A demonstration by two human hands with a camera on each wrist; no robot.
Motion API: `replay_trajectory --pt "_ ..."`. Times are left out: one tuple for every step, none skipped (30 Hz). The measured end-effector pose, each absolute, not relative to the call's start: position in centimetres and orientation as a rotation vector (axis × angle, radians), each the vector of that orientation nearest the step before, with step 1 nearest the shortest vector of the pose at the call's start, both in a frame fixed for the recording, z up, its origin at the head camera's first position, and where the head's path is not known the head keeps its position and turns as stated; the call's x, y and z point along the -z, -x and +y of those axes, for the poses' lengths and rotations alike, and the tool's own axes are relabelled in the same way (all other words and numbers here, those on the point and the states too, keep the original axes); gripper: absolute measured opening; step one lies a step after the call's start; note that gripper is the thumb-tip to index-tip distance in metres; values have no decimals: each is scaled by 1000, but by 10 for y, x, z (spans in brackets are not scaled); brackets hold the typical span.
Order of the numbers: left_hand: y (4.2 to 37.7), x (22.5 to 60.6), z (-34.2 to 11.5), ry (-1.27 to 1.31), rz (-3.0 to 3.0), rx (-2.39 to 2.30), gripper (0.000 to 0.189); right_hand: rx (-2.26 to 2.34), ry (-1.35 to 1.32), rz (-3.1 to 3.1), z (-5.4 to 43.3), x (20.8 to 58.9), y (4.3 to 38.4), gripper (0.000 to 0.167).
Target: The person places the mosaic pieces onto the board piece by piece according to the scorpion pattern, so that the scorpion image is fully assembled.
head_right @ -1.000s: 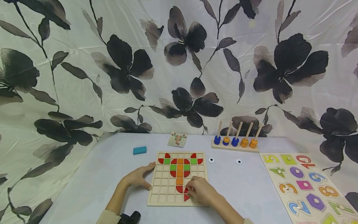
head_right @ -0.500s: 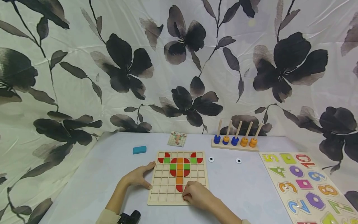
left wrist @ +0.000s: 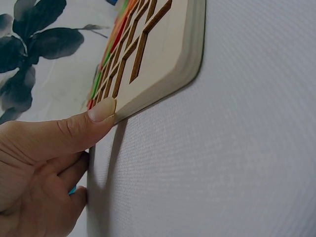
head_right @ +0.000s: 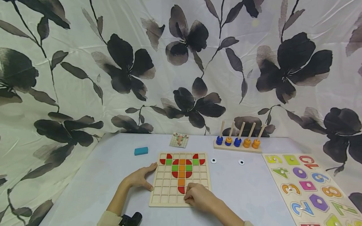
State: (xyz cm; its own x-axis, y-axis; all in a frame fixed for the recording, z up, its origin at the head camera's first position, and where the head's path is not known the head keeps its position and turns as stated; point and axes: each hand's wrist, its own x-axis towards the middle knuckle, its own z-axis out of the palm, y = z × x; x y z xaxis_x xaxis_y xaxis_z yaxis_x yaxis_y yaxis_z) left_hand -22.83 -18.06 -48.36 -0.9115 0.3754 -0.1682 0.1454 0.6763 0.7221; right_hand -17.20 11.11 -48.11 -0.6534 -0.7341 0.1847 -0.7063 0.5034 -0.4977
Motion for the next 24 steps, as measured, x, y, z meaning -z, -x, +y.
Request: replay_trajectory --pt "228 483 -181 -413 2587 -1079 99 856 1288 2674 111 481 172 7" --pt "228 483 -181 -413 2586 -1082 99 865 1295 2667 111 481 173 7" --pt "228 483 -181 -412 2585 -1083 99 872 1309 2662 111 481 173 7" --pt "228 482 -181 -410 2585 -1083 99 882 1326 2657 112 481 173 7" --pt "228 482 -181 -409 2585 -1083 99 885 1367 2657 112 482 174 6" --pt "228 482 -181 -408 2585 -1084 99 891 1384 2655 112 482 174 6" --pt "228 482 -181 -408 2585 -1086 99 894 1399 2652 112 482 175 6" --pt "228 482 -181 -407 2583 -1088 99 900 1412 2650 113 482 175 6" --pt "228 482 -181 -407 2583 -1088 99 898 1420 2652 113 481 175 7" --pt "228 482 -181 -407 2583 -1090 99 895 1415 2652 112 481 175 7" --pt "228 482 -181 -407 2582 -1091 99 892 1404 2652 112 481 175 7" --pt "227 482 -181 -408 2582 -1092 99 895 1370 2649 112 480 174 7" --pt "227 482 -181 -408 2582 -1092 99 892 1357 2654 112 480 174 8" --pt "227 482 -182 -409 2582 -1091 99 896 1341 2657 112 480 174 9" --pt "227 483 -182 -412 2583 -1088 99 901 1329 2665 113 479 174 9" --pt "228 483 -182 -414 2583 -1086 99 915 1323 2670 114 479 174 9" --pt "228 483 -182 -417 2583 -1083 99 943 1307 2666 116 478 175 10" --pt "228 484 -182 -421 2583 -1080 99 979 1285 2658 118 476 176 10" --pt "228 484 -182 -423 2582 -1078 99 1007 1278 2666 121 474 178 11" --pt "229 485 -183 -424 2582 -1077 99 1034 1259 2675 124 472 182 11" --pt "229 485 -183 -423 2581 -1077 99 1051 1248 2697 129 471 187 11" --pt "229 484 -183 -421 2583 -1077 99 1067 1229 2725 133 469 193 12" --pt "229 484 -183 -418 2585 -1077 99 1072 1188 2763 138 468 199 13" --pt "228 484 -182 -414 2587 -1077 99 1061 1155 2824 143 467 207 14"
